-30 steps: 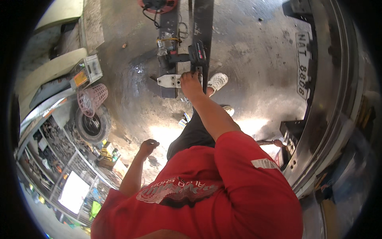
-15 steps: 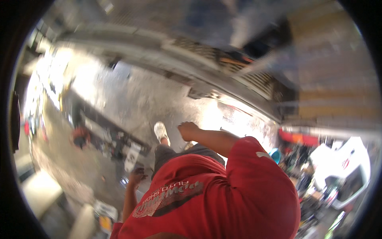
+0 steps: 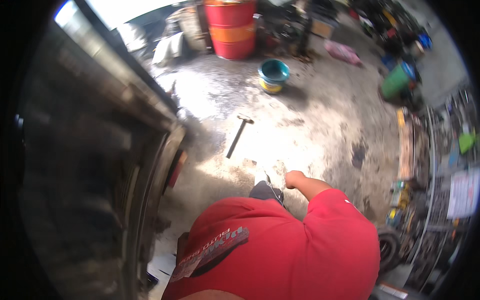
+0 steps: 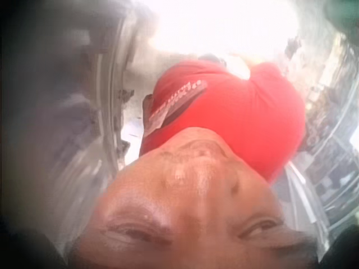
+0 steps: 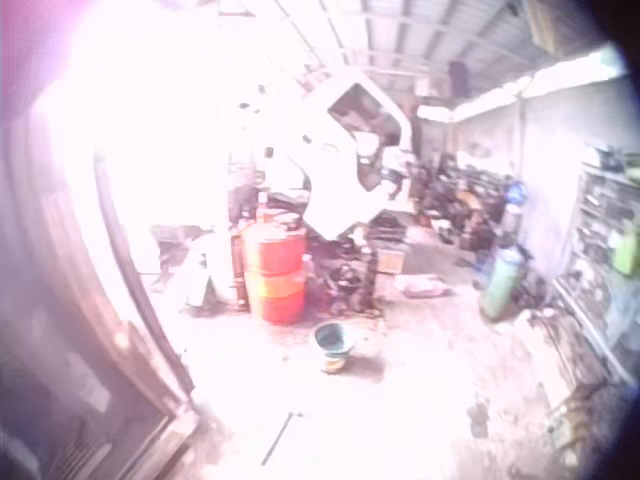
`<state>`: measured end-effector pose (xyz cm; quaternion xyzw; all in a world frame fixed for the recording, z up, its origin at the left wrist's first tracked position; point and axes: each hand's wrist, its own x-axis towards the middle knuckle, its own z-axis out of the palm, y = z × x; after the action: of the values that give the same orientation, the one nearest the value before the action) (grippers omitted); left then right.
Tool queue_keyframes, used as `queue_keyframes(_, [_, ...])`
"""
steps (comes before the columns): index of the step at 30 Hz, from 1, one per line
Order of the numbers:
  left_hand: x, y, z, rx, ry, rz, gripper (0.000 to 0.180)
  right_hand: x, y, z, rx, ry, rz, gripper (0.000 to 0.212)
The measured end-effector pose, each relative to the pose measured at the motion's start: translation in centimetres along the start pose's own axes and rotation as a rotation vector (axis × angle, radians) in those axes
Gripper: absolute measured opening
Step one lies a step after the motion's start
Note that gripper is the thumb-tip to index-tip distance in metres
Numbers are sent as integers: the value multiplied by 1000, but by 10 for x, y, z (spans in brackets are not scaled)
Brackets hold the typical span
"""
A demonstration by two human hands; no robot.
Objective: The person uses a power drill to remove bolts from a vehicle's rear door hinge and detaches a plastic interior panel. They then walk to a bucket of parts on the floor and rummage through it to find a specific component.
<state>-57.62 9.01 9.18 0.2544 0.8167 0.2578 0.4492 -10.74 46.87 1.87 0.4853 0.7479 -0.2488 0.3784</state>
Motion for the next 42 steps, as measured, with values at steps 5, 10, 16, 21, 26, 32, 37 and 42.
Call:
queue_keyframes(5, [107,187,58,117,-290,57,39,-37,135,105,318,-219,301,41])
queue_keyframes(10, [168,313,131,237,-488,119,38,-49,202,133,665,-208,486,40])
queue_keyframes(16, [287,366,186,603,-625,64,42,10,212,86,1012,169,471,63])
queue_keyframes(21, [393,448,271,961,-748,33,47,45,251,65,1060,251,326,60])
queue_keyframes(26, [495,547,372,1510,-1043,360,51,68,356,63,898,57,428,51])
queue_keyframes(32, [604,774,583,1902,-1028,930,58,57,502,55,1130,304,705,49])
queue_keyframes(37, [597,956,732,1125,-868,557,21,49,571,-47,2051,685,913,49])
queue_keyframes(42, [609,1043,891,1763,-1111,1318,18,146,641,93,1174,215,496,43])
